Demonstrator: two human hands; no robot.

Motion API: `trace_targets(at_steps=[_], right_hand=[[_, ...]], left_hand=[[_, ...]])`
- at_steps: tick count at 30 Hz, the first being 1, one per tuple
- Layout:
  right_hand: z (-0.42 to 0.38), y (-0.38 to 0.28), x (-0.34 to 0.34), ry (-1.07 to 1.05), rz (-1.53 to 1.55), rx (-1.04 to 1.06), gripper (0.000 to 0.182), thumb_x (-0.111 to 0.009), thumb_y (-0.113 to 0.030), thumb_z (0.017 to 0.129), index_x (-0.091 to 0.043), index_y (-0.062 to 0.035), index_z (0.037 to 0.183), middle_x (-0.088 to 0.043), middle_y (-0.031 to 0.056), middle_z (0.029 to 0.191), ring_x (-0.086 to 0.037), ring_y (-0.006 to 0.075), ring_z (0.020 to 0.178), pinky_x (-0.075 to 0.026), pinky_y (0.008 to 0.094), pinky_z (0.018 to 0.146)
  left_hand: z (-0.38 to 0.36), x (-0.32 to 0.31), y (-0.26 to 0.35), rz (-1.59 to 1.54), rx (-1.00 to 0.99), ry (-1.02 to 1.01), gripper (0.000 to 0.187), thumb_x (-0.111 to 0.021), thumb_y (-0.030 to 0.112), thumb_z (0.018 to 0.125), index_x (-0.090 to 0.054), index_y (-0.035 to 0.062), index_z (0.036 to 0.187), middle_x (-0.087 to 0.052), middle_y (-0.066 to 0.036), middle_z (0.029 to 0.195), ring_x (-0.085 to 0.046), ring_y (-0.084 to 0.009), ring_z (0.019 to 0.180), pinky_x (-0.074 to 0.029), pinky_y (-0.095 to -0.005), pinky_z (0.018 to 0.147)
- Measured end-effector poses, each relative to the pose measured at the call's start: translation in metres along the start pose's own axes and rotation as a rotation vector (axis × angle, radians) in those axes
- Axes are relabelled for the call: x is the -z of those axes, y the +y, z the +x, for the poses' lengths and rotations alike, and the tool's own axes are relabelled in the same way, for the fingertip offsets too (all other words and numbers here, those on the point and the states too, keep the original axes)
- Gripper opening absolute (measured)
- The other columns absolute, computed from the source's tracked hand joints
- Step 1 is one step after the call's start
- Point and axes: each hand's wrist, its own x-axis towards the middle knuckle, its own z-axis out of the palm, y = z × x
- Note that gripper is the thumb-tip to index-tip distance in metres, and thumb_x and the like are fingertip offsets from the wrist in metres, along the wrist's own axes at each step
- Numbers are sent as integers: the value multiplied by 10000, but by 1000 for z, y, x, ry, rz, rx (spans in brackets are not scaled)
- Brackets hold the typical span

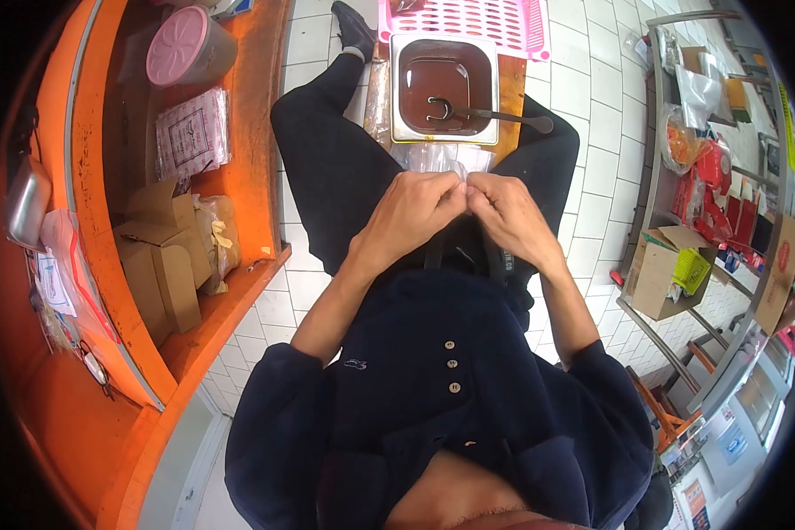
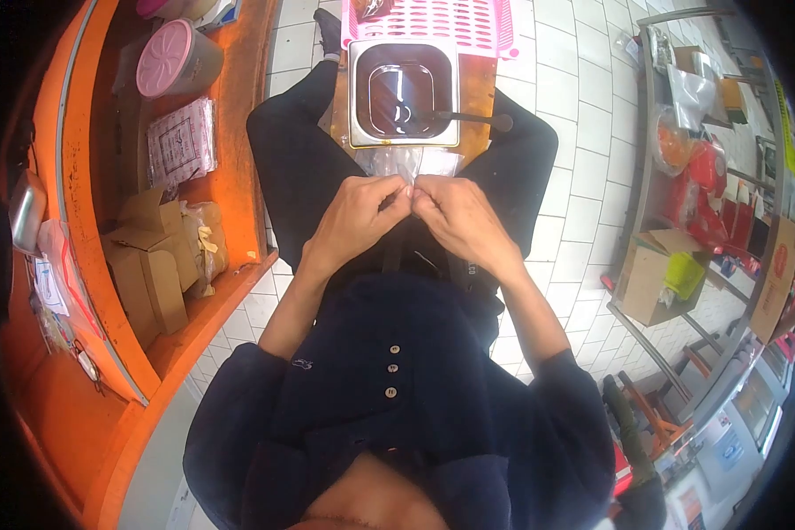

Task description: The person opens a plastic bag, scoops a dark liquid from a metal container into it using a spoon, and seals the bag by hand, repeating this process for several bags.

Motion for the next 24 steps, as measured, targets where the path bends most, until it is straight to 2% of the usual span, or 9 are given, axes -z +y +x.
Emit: trace_targets(at_steps=[6, 10, 13, 15, 19, 20, 21, 22, 24], right_hand=[[0, 2, -7, 274, -136, -24, 200, -577, -106, 895, -520, 49, 780, -531, 257, 699, -523, 451, 649, -430, 483, 610], [-5, 9, 10, 218, 90, 94, 246, -659, -2, 825, -442, 29, 713, -608, 146, 716, -591, 276, 598, -453, 405, 592], [-7, 7, 13, 48, 439, 1, 340, -697, 38, 830, -402, -4, 666, -657, 69, 762, -647, 165, 638, -483, 320, 576], [-8, -1, 16, -7, 640, -123, 384, -705, 47, 848, -384, -21, 648, -678, 42, 796, -671, 125, 672, -502, 276, 573], [-10, -6, 20, 70, 699, -125, 166, -708, 58, 877, -620, -2, 750, -698, 32, 822, -701, 135, 690, -544, 229, 564], [-11, -4, 22, 27, 625, -60, 60, -725, 55, 869, -716, 6, 836, -704, 34, 827, -701, 135, 686, -552, 233, 558], [-11, -1, 24, -55, 585, -57, 204, -793, 7, 828, -780, -14, 1031, -700, 41, 811, -702, 122, 692, -530, 230, 530], [-11, -1, 26, -53, 584, -58, 204, -793, 7, 828, -780, -14, 1031, -700, 41, 811, -702, 122, 692, -530, 230, 530], [-9, -2, 29, -130, 388, -117, 261, -849, -65, 788, -779, -12, 1033, -689, 52, 787, -661, 97, 645, -492, 255, 521]], left_hand=[[0, 5, 9, 71, 99, 138, 237, -724, 159, 882, -605, -37, 822, -595, -166, 705, -531, -219, 566, -422, -364, 558], [10, 21, 20, 97, 5, 226, 222, -737, 197, 900, -663, -12, 888, -674, -115, 803, -571, -191, 632, -450, -338, 586], [24, 19, 1, 54, -332, 312, 212, -730, 217, 930, -707, 13, 984, -708, -65, 889, -621, -156, 709, -478, -300, 616], [22, 24, 2, -264, 33, -13, 207, -708, 188, 954, -719, 20, 1074, -713, -65, 885, -666, -133, 781, -501, -290, 673], [23, 31, 12, -385, 284, -101, 232, -711, 188, 958, -721, 14, 1111, -727, -78, 895, -683, -111, 836, -507, -288, 708], [22, 30, 11, -368, 203, -81, 243, -717, 193, 952, -722, 15, 1117, -731, -77, 918, -689, -132, 864, -507, -304, 759], [21, 29, 10, -352, 122, -62, 254, -722, 198, 946, -724, 16, 1124, -735, -76, 941, -694, -153, 892, -506, -319, 809], [20, 30, 8, -353, 120, -63, 254, -722, 198, 946, -724, 16, 1124, -735, -76, 941, -694, -153, 892, -506, -319, 809], [20, 34, 6, 94, -234, -99, 377, -802, 284, 862, -727, 29, 1130, -722, -82, 1051, -673, -226, 1019, -473, -371, 931]])
